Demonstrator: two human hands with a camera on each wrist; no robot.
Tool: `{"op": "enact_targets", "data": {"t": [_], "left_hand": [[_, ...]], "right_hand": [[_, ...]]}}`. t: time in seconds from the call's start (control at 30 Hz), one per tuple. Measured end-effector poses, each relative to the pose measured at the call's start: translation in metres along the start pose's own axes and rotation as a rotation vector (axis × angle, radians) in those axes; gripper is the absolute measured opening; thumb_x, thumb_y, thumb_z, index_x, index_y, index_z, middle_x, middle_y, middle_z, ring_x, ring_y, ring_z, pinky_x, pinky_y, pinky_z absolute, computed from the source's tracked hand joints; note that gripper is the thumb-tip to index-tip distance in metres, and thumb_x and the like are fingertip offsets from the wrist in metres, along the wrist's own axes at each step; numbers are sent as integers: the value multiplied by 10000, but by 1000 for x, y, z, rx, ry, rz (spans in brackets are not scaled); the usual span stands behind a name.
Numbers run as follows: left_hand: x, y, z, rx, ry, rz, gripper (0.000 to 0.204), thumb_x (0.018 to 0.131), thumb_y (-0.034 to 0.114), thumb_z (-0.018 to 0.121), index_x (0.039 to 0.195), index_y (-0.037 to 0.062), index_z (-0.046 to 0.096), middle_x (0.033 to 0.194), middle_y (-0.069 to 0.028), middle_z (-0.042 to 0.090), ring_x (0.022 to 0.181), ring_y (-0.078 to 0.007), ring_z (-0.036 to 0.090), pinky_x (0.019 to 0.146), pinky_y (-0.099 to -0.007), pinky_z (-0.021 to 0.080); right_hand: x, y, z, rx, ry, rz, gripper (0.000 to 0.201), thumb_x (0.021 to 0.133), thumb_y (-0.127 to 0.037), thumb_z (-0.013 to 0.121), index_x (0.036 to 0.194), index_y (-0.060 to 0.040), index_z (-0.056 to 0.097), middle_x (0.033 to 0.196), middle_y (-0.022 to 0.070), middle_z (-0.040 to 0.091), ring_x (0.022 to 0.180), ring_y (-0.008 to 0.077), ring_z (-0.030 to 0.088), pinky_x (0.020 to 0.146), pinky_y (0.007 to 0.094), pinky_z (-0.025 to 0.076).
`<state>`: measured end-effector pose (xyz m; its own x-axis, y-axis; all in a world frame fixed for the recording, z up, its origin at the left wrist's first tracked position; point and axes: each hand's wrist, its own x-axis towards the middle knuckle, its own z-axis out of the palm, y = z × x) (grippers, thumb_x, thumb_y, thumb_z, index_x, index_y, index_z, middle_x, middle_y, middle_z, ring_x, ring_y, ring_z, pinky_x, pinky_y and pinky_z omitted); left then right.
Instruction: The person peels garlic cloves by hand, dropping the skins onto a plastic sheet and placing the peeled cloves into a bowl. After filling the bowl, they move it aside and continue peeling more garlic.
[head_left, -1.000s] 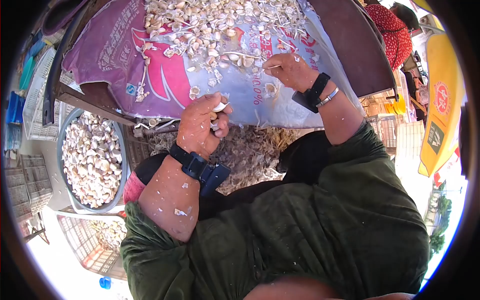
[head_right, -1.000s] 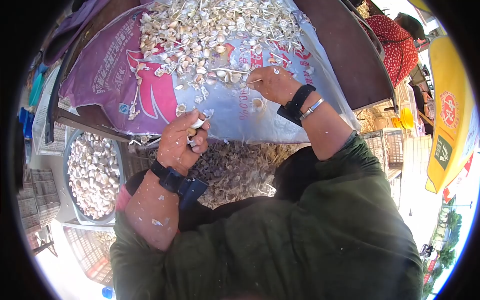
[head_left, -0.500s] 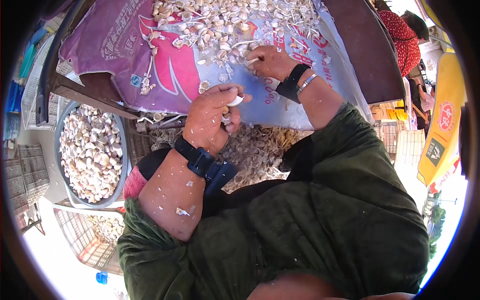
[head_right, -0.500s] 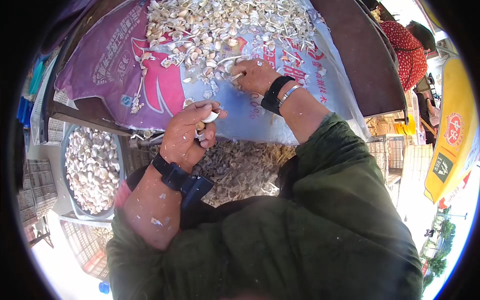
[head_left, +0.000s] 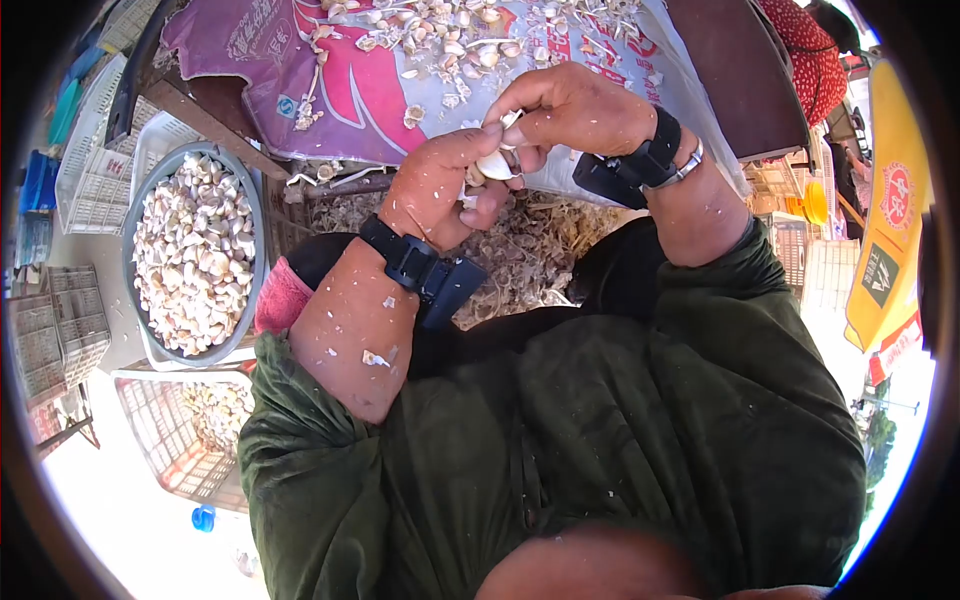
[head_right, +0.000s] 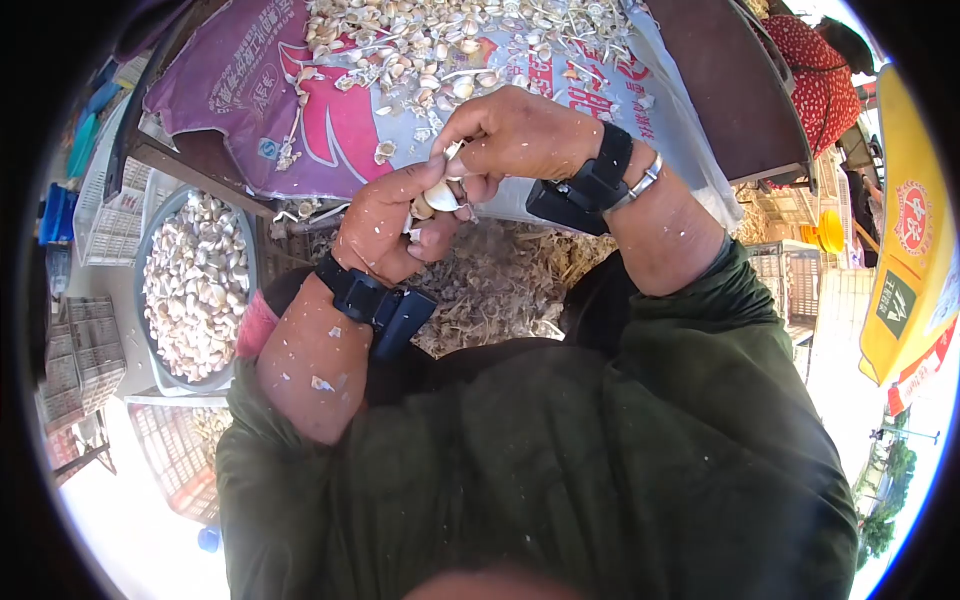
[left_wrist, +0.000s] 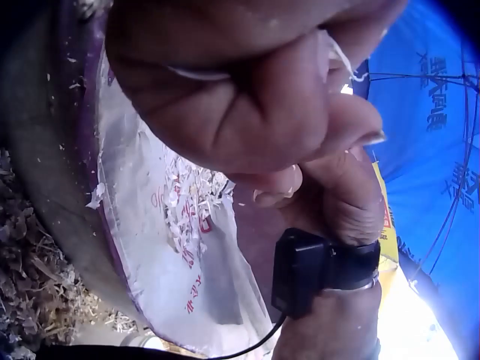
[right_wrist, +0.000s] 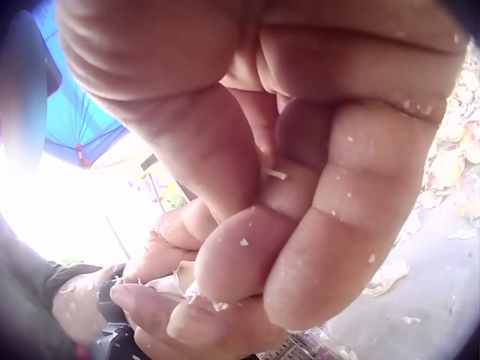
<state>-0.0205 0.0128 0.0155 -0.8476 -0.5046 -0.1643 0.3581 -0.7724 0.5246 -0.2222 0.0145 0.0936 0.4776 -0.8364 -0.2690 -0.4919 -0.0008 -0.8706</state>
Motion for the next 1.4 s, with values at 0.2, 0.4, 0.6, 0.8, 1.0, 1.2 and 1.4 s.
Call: {"op": "enact_targets", "data": {"t": [0.2,0.4,0.6,0.8,1.0,1.2,1.4], "left_hand": [[-15,-3,11,-173,-114,62,304,954,287,531,1008,-6,588,847,-105,612,487,-107,478,406,-225,344],[-22,-7,6,-293,93,162,343,992,348,494,957,14,564,768,-122,599,491,-151,492,408,-238,335],[-37,-7,32,-135,291,155,418,1015,416,382,988,51,586,781,-71,635,612,-132,592,429,-225,394],[-54,1,18,-135,236,194,347,982,357,456,1013,44,603,824,-61,648,670,-151,607,436,-232,396],[-88,29,3,-239,132,349,292,957,268,550,969,-20,600,870,-147,624,681,-175,539,450,-244,387],[-190,121,-85,-561,229,727,404,947,255,521,1152,-90,483,1066,-211,552,794,-225,548,545,-293,407],[-258,141,-159,-1168,468,1051,675,958,365,427,1491,13,208,1459,-216,334,1221,-377,540,586,-297,443]], "right_hand": [[-15,10,18,459,114,-115,271,953,-83,575,1198,30,599,873,107,697,757,156,694,698,266,568],[-25,-1,36,788,69,-178,351,968,-100,559,1287,45,533,918,154,705,802,196,709,733,296,584],[-23,-40,62,176,164,-88,255,933,-85,611,1177,-11,618,765,71,670,521,79,567,493,224,458],[-14,-43,70,106,289,-149,110,931,-71,611,1019,-15,645,748,41,655,527,56,560,482,205,443],[-6,-42,78,190,301,-129,107,943,-100,609,987,-8,639,769,41,655,533,76,594,475,219,463],[1,44,45,-659,320,-327,189,888,-143,670,992,15,660,865,112,679,762,185,677,666,304,538],[22,72,3,-331,461,15,173,899,-119,553,992,-51,683,904,105,685,754,202,696,697,336,548]]}}
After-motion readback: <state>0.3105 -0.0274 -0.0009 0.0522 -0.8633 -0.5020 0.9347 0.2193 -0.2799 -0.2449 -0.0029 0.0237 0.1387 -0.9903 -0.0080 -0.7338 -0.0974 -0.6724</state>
